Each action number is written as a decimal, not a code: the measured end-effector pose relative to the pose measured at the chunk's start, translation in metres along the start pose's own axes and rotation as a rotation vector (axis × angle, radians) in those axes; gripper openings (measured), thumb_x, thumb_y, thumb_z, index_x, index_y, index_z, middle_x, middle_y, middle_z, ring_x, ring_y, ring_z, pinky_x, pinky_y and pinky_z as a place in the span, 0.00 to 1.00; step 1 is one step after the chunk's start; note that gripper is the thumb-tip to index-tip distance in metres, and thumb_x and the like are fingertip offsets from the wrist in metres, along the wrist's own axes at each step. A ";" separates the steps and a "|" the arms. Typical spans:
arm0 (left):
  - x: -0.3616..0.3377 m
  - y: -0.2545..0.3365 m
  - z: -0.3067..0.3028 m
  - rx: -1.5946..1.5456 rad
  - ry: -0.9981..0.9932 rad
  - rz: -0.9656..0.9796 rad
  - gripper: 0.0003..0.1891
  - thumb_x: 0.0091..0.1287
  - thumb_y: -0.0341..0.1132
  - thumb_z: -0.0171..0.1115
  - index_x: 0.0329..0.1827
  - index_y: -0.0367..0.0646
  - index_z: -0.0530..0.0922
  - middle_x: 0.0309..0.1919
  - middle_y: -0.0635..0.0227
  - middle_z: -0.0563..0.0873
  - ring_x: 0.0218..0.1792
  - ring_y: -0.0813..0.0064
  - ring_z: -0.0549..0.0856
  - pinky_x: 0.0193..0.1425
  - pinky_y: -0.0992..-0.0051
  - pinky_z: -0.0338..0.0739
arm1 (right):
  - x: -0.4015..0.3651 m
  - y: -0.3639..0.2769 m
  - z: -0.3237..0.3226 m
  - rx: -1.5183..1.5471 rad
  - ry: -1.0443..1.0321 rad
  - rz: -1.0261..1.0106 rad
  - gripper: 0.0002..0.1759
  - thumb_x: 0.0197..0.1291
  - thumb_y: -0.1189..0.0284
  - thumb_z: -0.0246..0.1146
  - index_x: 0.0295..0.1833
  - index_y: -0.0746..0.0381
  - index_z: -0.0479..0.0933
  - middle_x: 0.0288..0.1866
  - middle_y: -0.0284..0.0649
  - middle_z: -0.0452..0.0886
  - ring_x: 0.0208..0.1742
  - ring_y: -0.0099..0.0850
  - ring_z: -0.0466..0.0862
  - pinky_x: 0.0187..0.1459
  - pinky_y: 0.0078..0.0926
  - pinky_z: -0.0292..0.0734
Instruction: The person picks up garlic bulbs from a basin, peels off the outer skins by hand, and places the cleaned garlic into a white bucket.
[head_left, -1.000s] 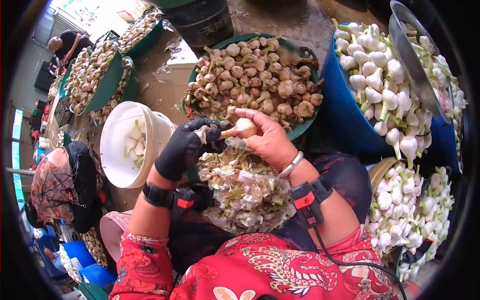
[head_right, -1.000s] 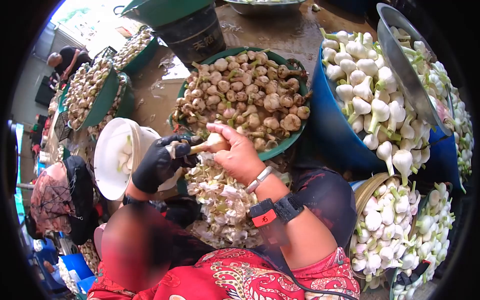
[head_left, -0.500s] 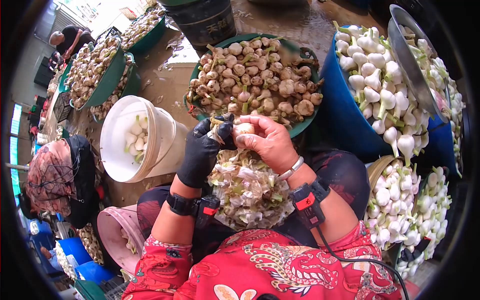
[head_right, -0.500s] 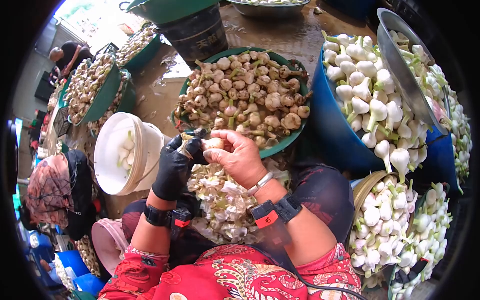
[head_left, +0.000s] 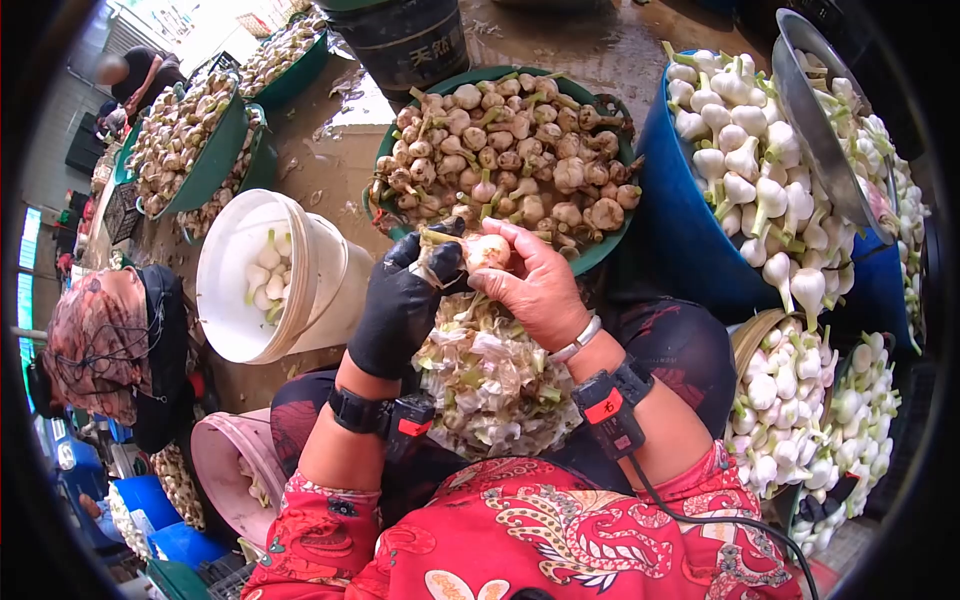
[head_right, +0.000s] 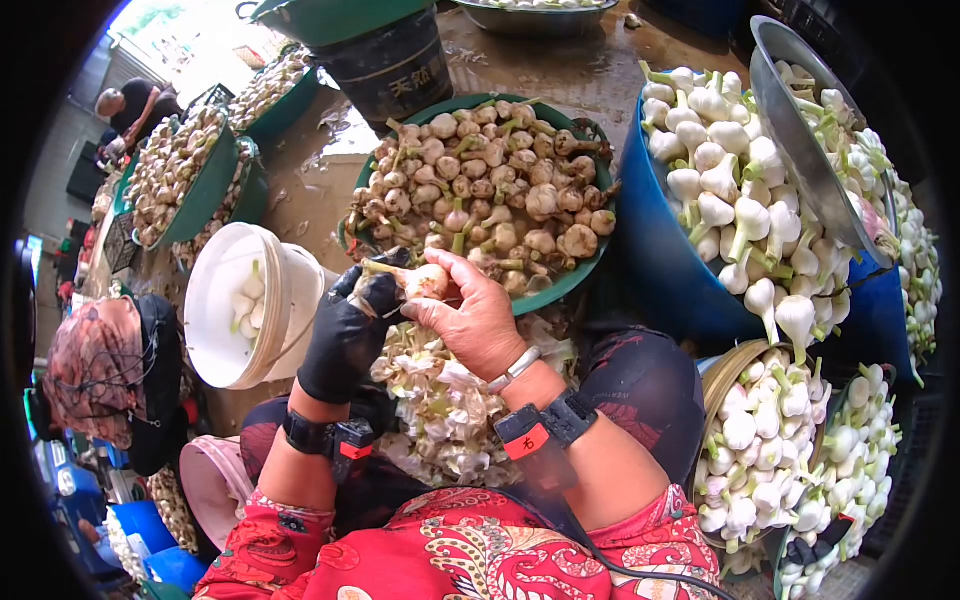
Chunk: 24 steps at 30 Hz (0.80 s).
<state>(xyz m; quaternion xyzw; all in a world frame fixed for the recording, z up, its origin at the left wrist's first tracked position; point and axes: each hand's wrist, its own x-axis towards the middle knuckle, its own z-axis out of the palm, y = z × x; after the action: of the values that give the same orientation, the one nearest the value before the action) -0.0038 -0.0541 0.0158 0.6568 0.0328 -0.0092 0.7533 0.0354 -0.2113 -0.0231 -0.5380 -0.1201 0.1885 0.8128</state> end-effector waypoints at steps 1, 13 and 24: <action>0.001 -0.002 0.002 -0.054 0.029 -0.038 0.16 0.70 0.36 0.58 0.55 0.33 0.75 0.44 0.65 0.83 0.42 0.76 0.84 0.49 0.73 0.81 | 0.000 0.000 0.001 0.017 0.008 0.011 0.31 0.55 0.80 0.68 0.65 0.70 0.66 0.48 0.37 0.79 0.45 0.21 0.80 0.48 0.20 0.78; -0.002 0.001 -0.002 -0.024 0.042 -0.114 0.14 0.67 0.35 0.61 0.51 0.35 0.78 0.40 0.67 0.84 0.38 0.79 0.82 0.45 0.78 0.77 | 0.004 0.005 -0.011 0.276 -0.075 0.249 0.28 0.67 0.66 0.59 0.66 0.69 0.64 0.44 0.34 0.79 0.37 0.18 0.77 0.34 0.15 0.74; -0.002 -0.005 0.000 -0.199 0.074 -0.184 0.14 0.71 0.37 0.57 0.49 0.33 0.76 0.38 0.68 0.83 0.37 0.78 0.82 0.41 0.76 0.78 | 0.004 0.013 -0.012 0.326 -0.050 0.275 0.27 0.67 0.64 0.59 0.65 0.69 0.65 0.37 0.32 0.79 0.33 0.17 0.77 0.30 0.15 0.73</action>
<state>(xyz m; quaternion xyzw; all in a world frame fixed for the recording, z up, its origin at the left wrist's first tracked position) -0.0057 -0.0548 0.0111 0.5729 0.1213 -0.0506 0.8090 0.0412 -0.2154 -0.0402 -0.4057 -0.0334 0.3278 0.8525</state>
